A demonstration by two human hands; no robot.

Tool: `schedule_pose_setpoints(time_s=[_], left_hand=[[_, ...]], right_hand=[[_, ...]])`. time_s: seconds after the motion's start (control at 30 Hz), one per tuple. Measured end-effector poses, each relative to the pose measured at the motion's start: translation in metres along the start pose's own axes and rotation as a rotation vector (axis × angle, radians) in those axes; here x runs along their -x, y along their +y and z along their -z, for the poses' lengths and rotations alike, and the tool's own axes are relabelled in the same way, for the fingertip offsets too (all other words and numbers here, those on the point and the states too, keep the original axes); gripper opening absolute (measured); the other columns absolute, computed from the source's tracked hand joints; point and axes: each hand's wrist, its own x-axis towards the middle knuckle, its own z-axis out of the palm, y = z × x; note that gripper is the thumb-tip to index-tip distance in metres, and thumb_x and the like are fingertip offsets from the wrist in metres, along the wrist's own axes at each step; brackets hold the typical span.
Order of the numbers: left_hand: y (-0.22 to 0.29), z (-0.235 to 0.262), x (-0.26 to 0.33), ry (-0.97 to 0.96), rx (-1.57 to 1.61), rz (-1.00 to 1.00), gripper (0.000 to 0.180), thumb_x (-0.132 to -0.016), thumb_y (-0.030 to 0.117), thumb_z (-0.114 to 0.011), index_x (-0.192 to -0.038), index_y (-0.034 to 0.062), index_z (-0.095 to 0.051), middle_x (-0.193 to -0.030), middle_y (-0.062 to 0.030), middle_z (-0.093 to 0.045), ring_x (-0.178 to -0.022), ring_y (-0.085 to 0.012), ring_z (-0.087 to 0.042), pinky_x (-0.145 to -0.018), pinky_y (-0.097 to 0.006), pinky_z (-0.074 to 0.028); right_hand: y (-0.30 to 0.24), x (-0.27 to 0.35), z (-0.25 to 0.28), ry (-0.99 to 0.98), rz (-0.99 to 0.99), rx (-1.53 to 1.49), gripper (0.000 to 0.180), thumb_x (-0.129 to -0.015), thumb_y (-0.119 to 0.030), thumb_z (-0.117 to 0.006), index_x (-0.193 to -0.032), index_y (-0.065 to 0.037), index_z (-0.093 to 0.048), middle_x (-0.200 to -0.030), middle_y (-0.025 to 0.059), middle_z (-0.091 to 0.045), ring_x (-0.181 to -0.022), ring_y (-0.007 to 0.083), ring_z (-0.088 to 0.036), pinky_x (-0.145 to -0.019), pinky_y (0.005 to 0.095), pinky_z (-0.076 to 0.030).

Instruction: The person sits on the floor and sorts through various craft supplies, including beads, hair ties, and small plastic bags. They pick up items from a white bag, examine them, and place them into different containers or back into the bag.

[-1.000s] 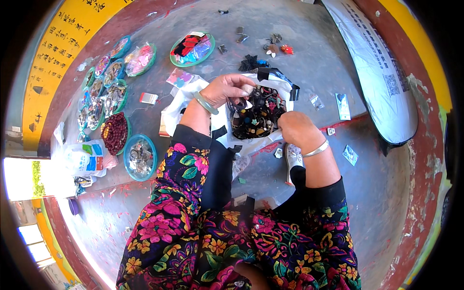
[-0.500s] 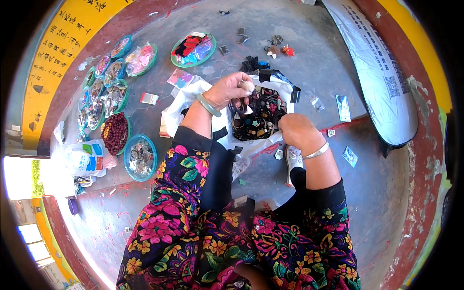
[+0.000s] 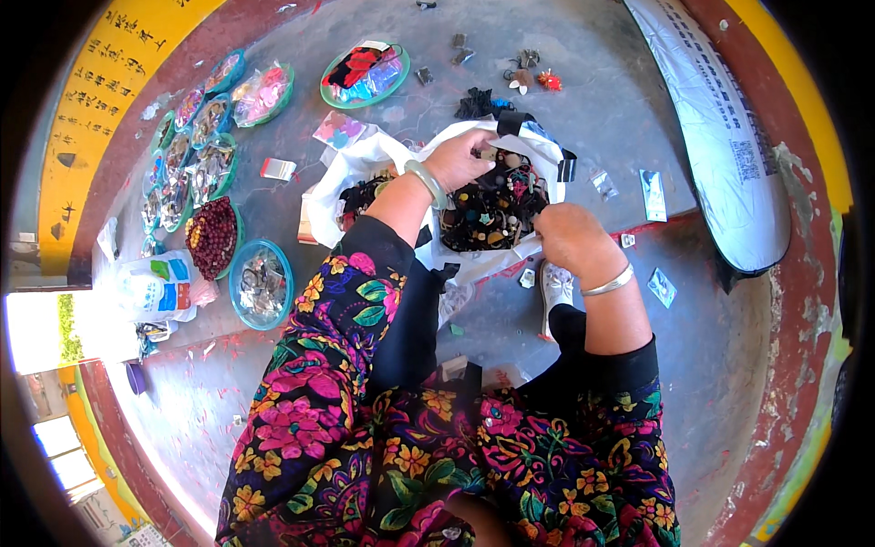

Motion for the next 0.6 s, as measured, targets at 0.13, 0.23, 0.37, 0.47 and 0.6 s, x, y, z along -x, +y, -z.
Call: schedule_pose_setpoints(time_s=[0.13,0.23,0.37,0.47,0.6], left_hand=[[0.031,0.012,0.010,-0.161,-0.290,0.370,0.027,-0.078,0.010,-0.056,-0.105,0.0046,-0.059,-0.087,-0.0093,-0.064,-0.083,-0.0177,-0.061,-0.065,-0.028,-0.050],[0.016,0.015,0.012,-0.217,-0.611,0.251,0.021,-0.076,0.010,-0.055,-0.095,0.0054,-0.063,-0.083,-0.0105,-0.065,-0.081,-0.0198,-0.062,-0.067,-0.031,-0.049],[-0.033,-0.005,0.014,-0.296,-0.670,0.125,0.026,-0.075,0.012,-0.054,-0.098,0.0092,-0.064,-0.092,-0.0131,-0.064,-0.088,-0.0291,-0.061,-0.077,-0.036,-0.046],[-0.009,-0.043,0.004,-0.487,-0.871,0.083,0.033,-0.075,0.009,-0.053,-0.107,0.0095,-0.061,-0.102,-0.0145,-0.061,-0.098,-0.0300,-0.057,-0.084,-0.036,-0.044],[-0.012,-0.071,-0.001,-0.659,-1.024,0.016,0.040,-0.074,0.004,-0.053,-0.113,0.0111,-0.057,-0.113,-0.0127,-0.057,-0.101,-0.0294,-0.056,-0.084,-0.037,-0.044]], right_hand=[[0.000,0.004,0.002,0.019,0.017,0.010,0.011,-0.069,-0.006,-0.053,-0.070,-0.003,-0.063,-0.075,0.0170,-0.061,-0.076,0.0345,-0.059,-0.067,0.0431,-0.047],[0.000,0.009,0.003,0.072,0.047,-0.021,0.010,-0.067,-0.004,-0.054,-0.068,-0.003,-0.063,-0.073,0.0168,-0.060,-0.075,0.0346,-0.058,-0.066,0.0432,-0.047],[0.000,0.008,0.000,0.019,0.099,0.004,0.010,-0.064,-0.002,-0.056,-0.067,-0.004,-0.065,-0.072,0.0167,-0.060,-0.074,0.0349,-0.058,-0.065,0.0422,-0.047],[0.007,0.019,0.007,-0.031,0.047,0.027,0.011,-0.063,-0.001,-0.057,-0.068,-0.005,-0.066,-0.073,0.0160,-0.060,-0.074,0.0346,-0.058,-0.065,0.0413,-0.047],[0.006,0.019,0.005,-0.038,0.075,0.032,0.012,-0.064,-0.001,-0.057,-0.070,-0.006,-0.067,-0.073,0.0148,-0.061,-0.073,0.0335,-0.058,-0.065,0.0405,-0.047]])
